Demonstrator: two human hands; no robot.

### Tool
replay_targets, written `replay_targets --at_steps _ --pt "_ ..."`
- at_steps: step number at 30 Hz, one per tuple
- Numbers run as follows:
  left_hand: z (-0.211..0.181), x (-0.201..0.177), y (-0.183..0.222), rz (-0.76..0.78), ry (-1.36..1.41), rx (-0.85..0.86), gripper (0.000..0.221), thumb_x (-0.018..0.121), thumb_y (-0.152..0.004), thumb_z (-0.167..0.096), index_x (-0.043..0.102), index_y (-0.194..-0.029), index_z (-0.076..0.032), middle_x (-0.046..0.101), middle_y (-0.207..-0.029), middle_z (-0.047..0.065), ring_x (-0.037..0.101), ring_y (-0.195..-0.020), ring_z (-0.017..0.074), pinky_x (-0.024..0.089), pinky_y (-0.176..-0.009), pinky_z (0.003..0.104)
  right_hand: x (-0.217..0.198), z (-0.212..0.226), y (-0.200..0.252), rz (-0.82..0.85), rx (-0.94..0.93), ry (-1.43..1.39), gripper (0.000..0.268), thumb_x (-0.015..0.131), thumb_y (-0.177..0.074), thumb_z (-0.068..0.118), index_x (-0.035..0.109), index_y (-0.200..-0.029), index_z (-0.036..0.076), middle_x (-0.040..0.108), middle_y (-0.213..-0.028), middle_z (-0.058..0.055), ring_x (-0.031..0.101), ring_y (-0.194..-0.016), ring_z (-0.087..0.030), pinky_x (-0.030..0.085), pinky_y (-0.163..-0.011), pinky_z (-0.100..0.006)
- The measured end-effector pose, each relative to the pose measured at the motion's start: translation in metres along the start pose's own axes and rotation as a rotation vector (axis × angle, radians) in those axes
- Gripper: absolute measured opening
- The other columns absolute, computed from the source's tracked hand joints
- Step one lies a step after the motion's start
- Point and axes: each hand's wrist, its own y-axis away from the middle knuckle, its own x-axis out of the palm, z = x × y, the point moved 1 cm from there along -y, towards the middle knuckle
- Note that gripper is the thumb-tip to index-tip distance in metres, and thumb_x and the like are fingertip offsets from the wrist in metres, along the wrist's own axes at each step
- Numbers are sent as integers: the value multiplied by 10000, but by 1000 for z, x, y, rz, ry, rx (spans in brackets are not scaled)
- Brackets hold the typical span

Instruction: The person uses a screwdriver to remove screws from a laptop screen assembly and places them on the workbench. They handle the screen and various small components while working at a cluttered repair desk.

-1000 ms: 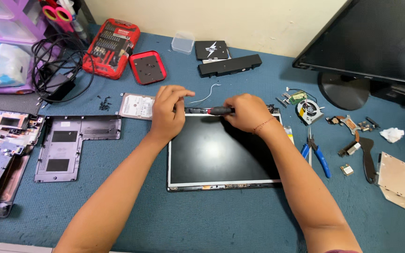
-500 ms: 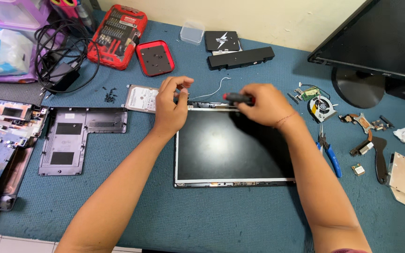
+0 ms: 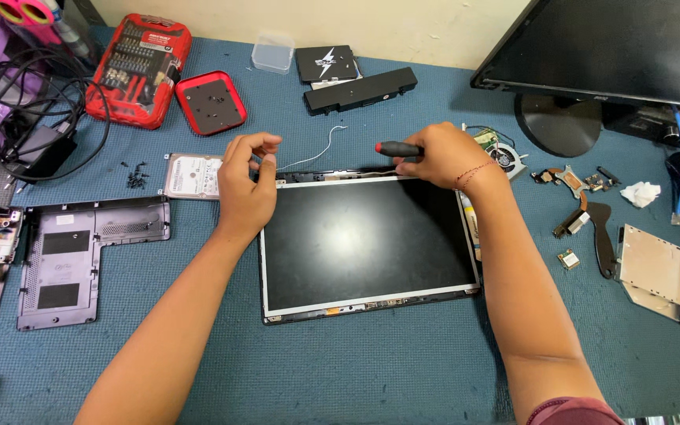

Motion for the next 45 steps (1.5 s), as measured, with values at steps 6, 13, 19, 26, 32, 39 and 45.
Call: replay_targets --at_steps 6,13,19,26,32,39,45 --pt "10 -2 -2 8 121 -120 301 533 -942 79 652 -1184 -54 662 -979 133 610 -885 225 512 -748 339 11 10 -1 -177 -131 -143 276 769 -808 261 749 -1060 150 710 -894 -95 715 -891 -329 565 -837 -459" --pt "25 -28 -15 270 174 -228 331 597 -956 38 663 -1251 -97 718 -1045 109 651 -915 179 552 -740 285 17 55 14 -402 -306 -440 143 754 -875 164 707 -1008 144 565 -798 -82 636 -723 -288 562 -700 -356" --pt "30 -40 -16 221 87 -172 261 654 -946 2 705 -1181 -99 743 -996 115 661 -801 169 527 -602 274 13 81 32 -524 -344 -746 205 522 -942 113 630 -1116 109 442 -855 -67 494 -729 -228 473 -691 -375" --pt "32 -34 -7 167 -173 37 196 704 -925 -68 724 -1099 -155 750 -912 33 703 -845 203 566 -711 330 1 127 8 -353 -546 -1044 226 470 -971 25 593 -1159 8 523 -770 -88 588 -634 -166 537 -506 -291" --pt "18 -42 -13 168 -475 397 336 645 -894 -24 724 -1200 -140 701 -933 33 676 -938 241 539 -826 371 19 141 -2 -450 -720 -1128 236 620 -1019 -1 512 -1228 -17 659 -1068 -187 720 -920 -239 637 -825 -354" --pt "22 -39 -5 195 -477 444 290 605 -820 -22 765 -1035 -132 699 -928 44 650 -874 241 490 -775 354 75 119 -22 -456 -646 -1137 237 629 -1021 -11 555 -1238 -70 702 -1082 -252 743 -916 -270 657 -804 -380" --pt "38 -35 -6 182 -461 448 270 588 -837 -42 756 -1011 -162 674 -934 11 637 -885 219 498 -761 343 78 128 -21 -594 -737 -1095 229 559 -1069 71 529 -1222 -97 690 -1007 -278 756 -838 -327 660 -727 -423"
